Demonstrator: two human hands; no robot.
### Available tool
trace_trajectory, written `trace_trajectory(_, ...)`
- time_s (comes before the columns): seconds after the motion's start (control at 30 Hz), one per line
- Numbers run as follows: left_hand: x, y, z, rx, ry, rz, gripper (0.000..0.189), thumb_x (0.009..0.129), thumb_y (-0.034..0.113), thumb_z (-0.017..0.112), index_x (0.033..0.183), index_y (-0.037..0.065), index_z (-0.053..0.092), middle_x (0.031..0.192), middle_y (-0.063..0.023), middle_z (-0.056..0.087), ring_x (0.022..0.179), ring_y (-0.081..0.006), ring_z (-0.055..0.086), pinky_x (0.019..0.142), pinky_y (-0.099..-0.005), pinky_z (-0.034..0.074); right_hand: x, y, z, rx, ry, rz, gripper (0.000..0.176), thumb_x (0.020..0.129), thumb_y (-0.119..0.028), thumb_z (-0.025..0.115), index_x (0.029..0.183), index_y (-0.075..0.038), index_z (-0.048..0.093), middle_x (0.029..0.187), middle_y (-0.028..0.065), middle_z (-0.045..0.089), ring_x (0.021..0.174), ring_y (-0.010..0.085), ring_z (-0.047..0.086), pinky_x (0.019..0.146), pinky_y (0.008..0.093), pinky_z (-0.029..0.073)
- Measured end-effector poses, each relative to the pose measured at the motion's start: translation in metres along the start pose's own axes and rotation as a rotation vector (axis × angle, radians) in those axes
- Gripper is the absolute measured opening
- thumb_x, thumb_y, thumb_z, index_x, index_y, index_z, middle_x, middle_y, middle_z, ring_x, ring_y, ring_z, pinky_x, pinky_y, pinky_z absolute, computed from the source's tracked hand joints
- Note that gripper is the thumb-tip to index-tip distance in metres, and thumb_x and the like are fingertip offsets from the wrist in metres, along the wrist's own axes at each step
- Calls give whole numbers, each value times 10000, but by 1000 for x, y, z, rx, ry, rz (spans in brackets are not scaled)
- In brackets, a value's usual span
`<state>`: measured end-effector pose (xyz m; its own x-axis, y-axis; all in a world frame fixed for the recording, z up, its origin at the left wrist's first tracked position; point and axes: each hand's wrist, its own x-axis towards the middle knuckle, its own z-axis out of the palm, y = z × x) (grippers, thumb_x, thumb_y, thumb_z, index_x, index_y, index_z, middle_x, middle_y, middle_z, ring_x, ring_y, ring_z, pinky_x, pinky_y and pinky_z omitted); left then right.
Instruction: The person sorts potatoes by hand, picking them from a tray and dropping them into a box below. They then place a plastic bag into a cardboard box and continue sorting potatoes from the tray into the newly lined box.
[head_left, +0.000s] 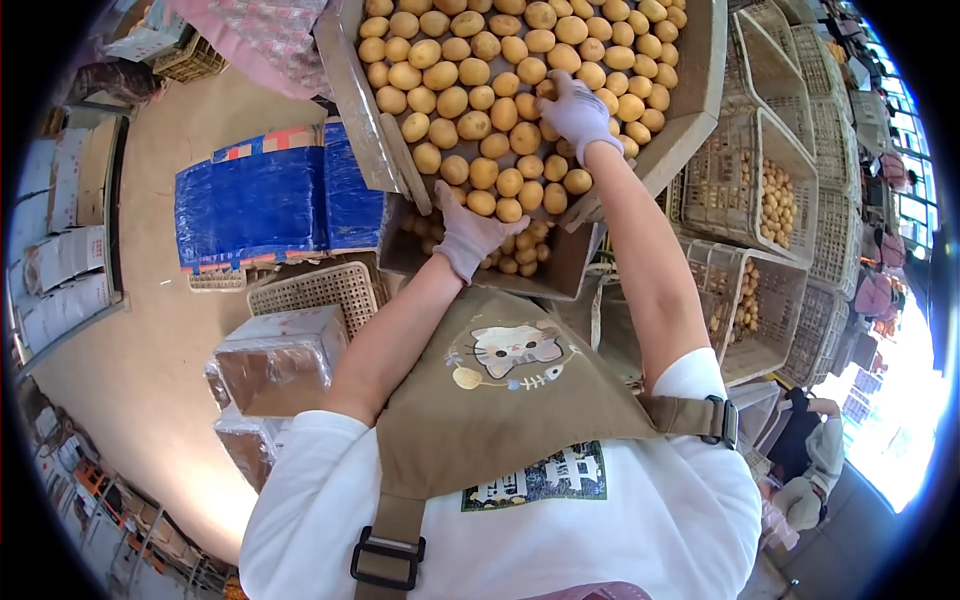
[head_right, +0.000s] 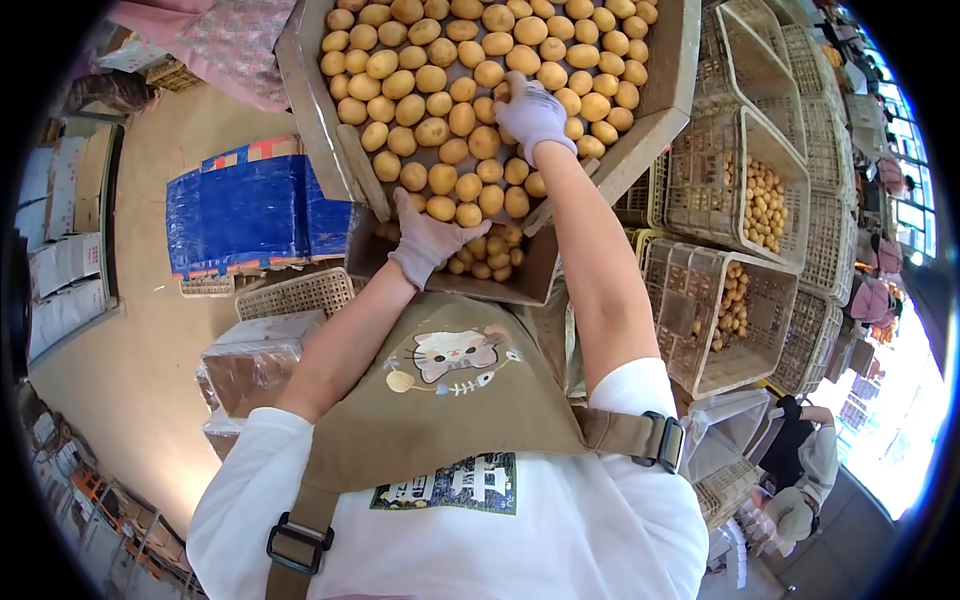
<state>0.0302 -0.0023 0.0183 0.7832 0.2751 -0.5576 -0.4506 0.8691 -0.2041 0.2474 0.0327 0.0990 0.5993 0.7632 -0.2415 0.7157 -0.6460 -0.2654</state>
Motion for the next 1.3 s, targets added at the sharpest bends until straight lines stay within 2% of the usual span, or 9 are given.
trace_trajectory(0.2,-8,11,-11,38,-208,3,874,919,740,293,1549,138,232,1627,-97,230,1490,-382,207,1129,-708,183,-128,64,-2,617,552,-312,558,777,-28,765,1288,14,544,1236,167,587,1130,279,593,991,373,477)
trace_trajectory(0.4,14,4,-31,413,-276,223,865,904,655,512,1538,134,239,1622,-70,239,1477,-320,224,1185,-612,165,-267,165,27,102,232,251,429,823,-123,688,1242,-67,613,1119,184,631,1084,338,599,912,430,495)
trace_trajectory(0.53,5,7,-18,214,-272,71,842,917,688,409,1546,154,240,1623,-73,236,1491,-354,196,1147,-676,195,-196,78,-12,-34,633,-280,360,776,-100,698,1136,-99,687,1111,103,675,1107,315,589,1019,489,411)
trace_trajectory(0.63,-1,9,-6,118,-139,-22,835,922,712,314,1550,166,243,1624,-80,233,1495,-386,187,1107,-727,223,-130,42,-2,-243,482,-389,353,805,-116,685,1157,-122,656,1037,74,696,1059,280,614,1021,494,391)
trace_trajectory(0.87,-2,18,-19,221,-206,19,866,901,755,281,1553,185,259,1624,-78,252,1486,-390,224,1098,-742,177,-62,33,21,-380,61,-98,392,827,-373,689,1130,-136,614,969,106,721,1040,320,619,1033,490,332)
trace_trajectory(1.03,1,18,-24,157,-214,47,817,950,691,292,1548,137,244,1616,-98,258,1483,-368,237,1122,-699,224,-148,77,-54,-164,643,-441,353,698,-216,819,1017,-135,690,852,37,707,861,243,655,964,429,442)
trace_trajectory(1.17,27,4,-60,844,-192,363,835,948,706,300,1559,143,211,1624,-99,231,1490,-377,206,1123,-697,218,-216,214,-90,-546,939,491,374,774,-134,768,1129,-72,669,997,69,712,908,231,669,830,395,526)
trace_trajectory(1.23,4,10,-18,105,-219,-16,826,954,685,340,1561,147,186,1620,-114,225,1486,-378,212,1117,-686,257,-204,173,-91,-335,914,191,434,750,-124,780,1158,-51,652,1068,89,695,982,247,649,873,402,502)
trace_trajectory(1.3,15,8,-32,276,-221,67,826,953,685,345,1561,148,186,1622,-113,220,1483,-378,216,1111,-688,270,-178,114,-62,-249,851,-141,473,699,-86,776,1153,-43,650,1122,118,669,1055,293,613,946,430,448)
